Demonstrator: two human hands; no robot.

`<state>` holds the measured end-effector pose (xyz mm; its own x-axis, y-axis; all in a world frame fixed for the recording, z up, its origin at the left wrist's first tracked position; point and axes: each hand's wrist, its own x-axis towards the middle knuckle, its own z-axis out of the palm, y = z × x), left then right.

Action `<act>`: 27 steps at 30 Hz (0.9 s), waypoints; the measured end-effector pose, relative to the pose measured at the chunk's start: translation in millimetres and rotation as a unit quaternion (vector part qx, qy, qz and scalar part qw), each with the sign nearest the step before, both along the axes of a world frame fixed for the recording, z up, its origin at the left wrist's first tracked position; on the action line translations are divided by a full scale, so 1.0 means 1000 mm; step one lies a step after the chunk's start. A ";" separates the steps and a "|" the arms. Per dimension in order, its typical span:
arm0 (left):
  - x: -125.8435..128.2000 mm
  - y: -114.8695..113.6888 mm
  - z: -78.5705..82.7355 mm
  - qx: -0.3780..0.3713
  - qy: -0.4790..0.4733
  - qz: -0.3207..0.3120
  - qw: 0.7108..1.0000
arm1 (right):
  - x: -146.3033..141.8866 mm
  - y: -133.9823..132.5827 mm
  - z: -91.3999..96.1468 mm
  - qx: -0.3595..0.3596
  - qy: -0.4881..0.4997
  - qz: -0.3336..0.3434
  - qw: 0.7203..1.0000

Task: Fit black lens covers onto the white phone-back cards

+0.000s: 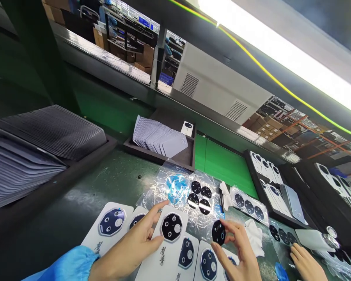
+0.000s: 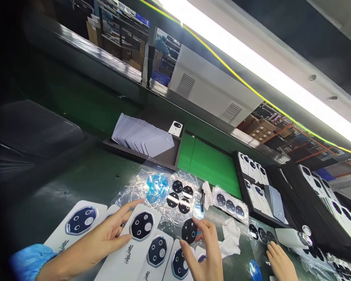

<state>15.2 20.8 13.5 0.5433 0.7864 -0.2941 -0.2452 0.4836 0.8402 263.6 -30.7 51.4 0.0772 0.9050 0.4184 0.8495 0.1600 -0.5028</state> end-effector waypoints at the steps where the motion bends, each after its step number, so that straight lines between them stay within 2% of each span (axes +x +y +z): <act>1: 0.002 0.002 -0.001 0.001 0.007 -0.003 1.000 | 0.000 -0.001 -0.004 0.009 0.002 0.001 1.000; 8: 0.009 0.011 0.002 -0.018 0.044 -0.004 0.999 | 0.002 0.007 -0.035 0.027 -0.036 -0.018 0.999; 12: 0.011 0.012 0.005 -0.033 0.045 0.005 0.998 | 0.005 0.008 -0.047 0.034 -0.068 -0.013 0.997; 22: 0.012 0.012 0.005 -0.057 0.033 0.008 0.998 | 0.004 0.003 -0.051 0.015 -0.079 0.020 0.997; 27: 0.010 0.012 0.001 -0.027 0.059 0.014 0.998 | 0.006 0.007 -0.051 0.027 -0.072 0.046 0.996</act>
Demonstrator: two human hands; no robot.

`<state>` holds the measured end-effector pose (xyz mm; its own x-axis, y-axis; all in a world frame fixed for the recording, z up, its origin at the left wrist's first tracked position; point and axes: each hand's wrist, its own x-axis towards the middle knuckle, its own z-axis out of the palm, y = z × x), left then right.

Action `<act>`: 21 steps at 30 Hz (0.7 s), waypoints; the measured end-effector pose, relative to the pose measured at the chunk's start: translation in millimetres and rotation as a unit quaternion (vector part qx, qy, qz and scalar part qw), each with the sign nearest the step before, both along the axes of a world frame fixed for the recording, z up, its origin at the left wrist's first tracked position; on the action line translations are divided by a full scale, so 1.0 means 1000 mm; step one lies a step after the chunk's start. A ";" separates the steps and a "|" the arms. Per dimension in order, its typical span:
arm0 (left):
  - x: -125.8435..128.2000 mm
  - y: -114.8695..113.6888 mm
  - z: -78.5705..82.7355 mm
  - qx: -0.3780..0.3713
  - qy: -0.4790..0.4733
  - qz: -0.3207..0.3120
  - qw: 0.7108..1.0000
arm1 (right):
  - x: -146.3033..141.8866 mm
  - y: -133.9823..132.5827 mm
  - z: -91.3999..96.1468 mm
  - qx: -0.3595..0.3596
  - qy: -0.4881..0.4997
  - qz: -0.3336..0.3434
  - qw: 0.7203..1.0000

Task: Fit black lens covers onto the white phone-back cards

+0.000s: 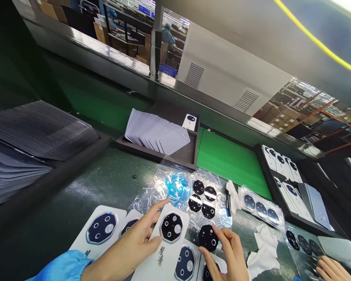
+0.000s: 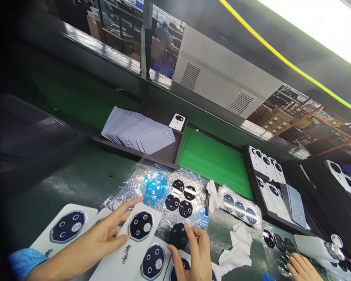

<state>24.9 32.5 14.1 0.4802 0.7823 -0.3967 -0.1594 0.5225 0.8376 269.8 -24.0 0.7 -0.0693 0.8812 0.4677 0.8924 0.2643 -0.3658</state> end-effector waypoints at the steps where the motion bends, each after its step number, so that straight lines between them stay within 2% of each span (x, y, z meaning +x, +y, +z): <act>1: 0.000 0.000 -0.001 0.005 0.001 -0.002 1.000 | 0.001 0.000 -0.001 0.003 0.000 0.002 1.000; 12: 0.001 0.003 -0.002 -0.023 -0.026 -0.023 0.999 | 0.005 0.000 -0.006 0.007 -0.012 -0.020 1.000; 17: 0.001 0.003 -0.004 -0.014 -0.020 -0.032 0.999 | 0.017 0.004 0.000 0.011 -0.085 0.044 0.995; 21: 0.001 0.002 -0.003 -0.014 -0.021 -0.027 0.999 | 0.019 0.005 0.002 0.017 -0.091 0.043 0.995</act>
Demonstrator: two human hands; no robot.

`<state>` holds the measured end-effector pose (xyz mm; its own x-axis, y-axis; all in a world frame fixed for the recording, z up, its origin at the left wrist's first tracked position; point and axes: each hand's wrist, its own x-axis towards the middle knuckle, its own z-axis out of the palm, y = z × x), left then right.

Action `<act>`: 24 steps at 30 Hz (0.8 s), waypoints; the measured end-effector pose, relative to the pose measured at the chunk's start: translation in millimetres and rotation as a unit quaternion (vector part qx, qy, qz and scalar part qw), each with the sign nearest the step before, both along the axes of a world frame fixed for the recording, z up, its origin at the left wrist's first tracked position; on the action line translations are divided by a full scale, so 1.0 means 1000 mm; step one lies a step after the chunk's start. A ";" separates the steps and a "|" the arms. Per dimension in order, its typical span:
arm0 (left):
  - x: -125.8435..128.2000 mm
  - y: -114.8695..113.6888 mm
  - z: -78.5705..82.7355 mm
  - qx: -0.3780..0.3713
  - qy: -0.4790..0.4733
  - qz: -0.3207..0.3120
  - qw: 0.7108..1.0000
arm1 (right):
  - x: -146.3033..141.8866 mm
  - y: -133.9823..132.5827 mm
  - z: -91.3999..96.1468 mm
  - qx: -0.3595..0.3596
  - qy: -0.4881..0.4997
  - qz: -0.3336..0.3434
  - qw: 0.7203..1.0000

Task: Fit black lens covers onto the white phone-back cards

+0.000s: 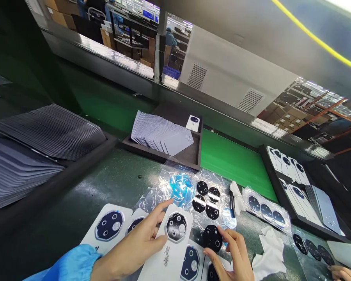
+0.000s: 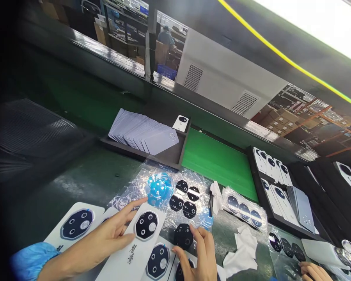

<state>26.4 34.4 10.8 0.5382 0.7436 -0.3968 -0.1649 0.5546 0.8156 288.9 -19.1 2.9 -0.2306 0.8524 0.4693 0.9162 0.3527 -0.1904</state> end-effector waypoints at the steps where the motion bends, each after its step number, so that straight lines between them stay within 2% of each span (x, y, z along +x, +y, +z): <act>1: 0.000 0.000 0.002 -0.001 0.002 0.002 1.000 | 0.000 0.000 0.000 0.000 0.003 0.000 1.000; 6: 0.000 0.002 0.010 -0.028 -0.009 0.005 1.000 | -0.002 0.000 0.001 -0.004 0.009 0.001 1.000; 9: 0.001 0.003 0.009 -0.036 -0.029 0.016 0.999 | -0.004 0.000 -0.001 -0.003 0.018 0.002 1.000; 13: 0.002 0.002 0.004 -0.038 -0.036 0.022 0.998 | -0.010 -0.002 -0.003 0.007 0.060 -0.043 0.997; 15: 0.002 0.002 0.004 -0.042 -0.037 0.023 0.998 | -0.011 -0.002 -0.005 0.002 0.060 -0.037 0.998; 20: 0.000 0.002 0.017 -0.050 -0.016 0.015 0.998 | -0.011 -0.002 -0.006 0.008 0.072 -0.057 0.996; 24: 0.000 0.003 0.021 -0.039 -0.002 0.008 0.999 | -0.006 -0.002 -0.004 -0.002 0.033 -0.014 0.999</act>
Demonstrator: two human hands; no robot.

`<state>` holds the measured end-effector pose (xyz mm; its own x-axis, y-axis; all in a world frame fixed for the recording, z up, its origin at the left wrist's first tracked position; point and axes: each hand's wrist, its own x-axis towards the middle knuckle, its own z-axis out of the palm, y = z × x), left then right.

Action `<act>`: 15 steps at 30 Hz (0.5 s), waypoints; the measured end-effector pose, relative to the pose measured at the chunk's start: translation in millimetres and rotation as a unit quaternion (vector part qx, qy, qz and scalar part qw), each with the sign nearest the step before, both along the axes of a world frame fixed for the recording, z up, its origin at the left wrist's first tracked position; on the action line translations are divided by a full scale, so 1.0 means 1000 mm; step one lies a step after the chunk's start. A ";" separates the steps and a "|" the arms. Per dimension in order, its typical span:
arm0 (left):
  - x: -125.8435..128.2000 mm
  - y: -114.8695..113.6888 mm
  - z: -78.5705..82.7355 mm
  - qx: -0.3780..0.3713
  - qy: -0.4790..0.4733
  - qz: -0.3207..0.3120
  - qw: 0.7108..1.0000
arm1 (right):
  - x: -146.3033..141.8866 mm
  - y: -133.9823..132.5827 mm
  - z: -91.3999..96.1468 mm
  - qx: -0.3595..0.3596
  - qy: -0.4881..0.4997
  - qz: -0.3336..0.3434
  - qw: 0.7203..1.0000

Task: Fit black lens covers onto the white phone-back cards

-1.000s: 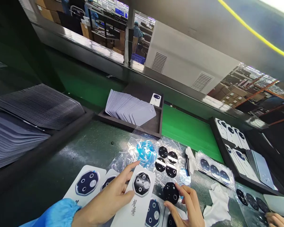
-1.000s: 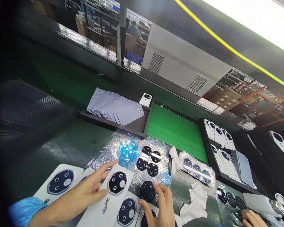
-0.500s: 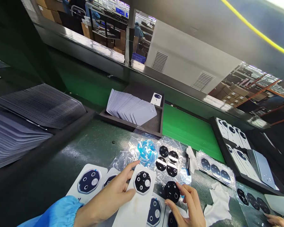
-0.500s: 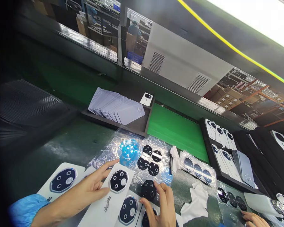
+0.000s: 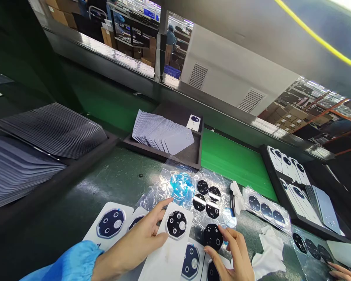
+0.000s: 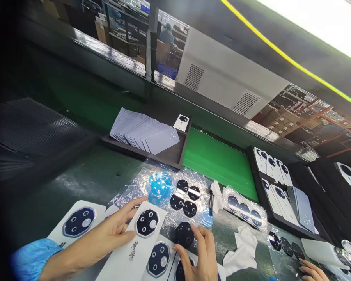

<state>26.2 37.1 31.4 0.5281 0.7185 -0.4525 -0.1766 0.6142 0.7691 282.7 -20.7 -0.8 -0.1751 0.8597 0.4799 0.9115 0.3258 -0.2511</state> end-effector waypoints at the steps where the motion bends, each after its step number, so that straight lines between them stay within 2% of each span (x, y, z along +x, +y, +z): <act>1: 0.000 0.000 -0.002 0.008 0.001 0.002 1.000 | 0.000 0.000 0.000 0.001 -0.003 0.004 1.000; 6: -0.001 0.000 -0.011 0.031 0.007 -0.003 0.999 | -0.007 0.000 -0.002 0.017 0.039 -0.047 0.998; 12: -0.004 -0.001 -0.013 0.059 0.023 -0.028 0.998 | -0.004 0.000 -0.002 0.010 0.009 -0.022 1.000; 15: -0.005 -0.001 -0.013 0.062 0.023 -0.032 0.997 | -0.005 -0.001 -0.003 0.008 0.031 -0.039 0.999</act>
<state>21.1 36.4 18.8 0.5547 0.7364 -0.3872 -0.1029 0.5226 0.8464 277.6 -21.4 -3.6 -0.0779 0.8614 0.5019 0.9172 0.2592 -0.3025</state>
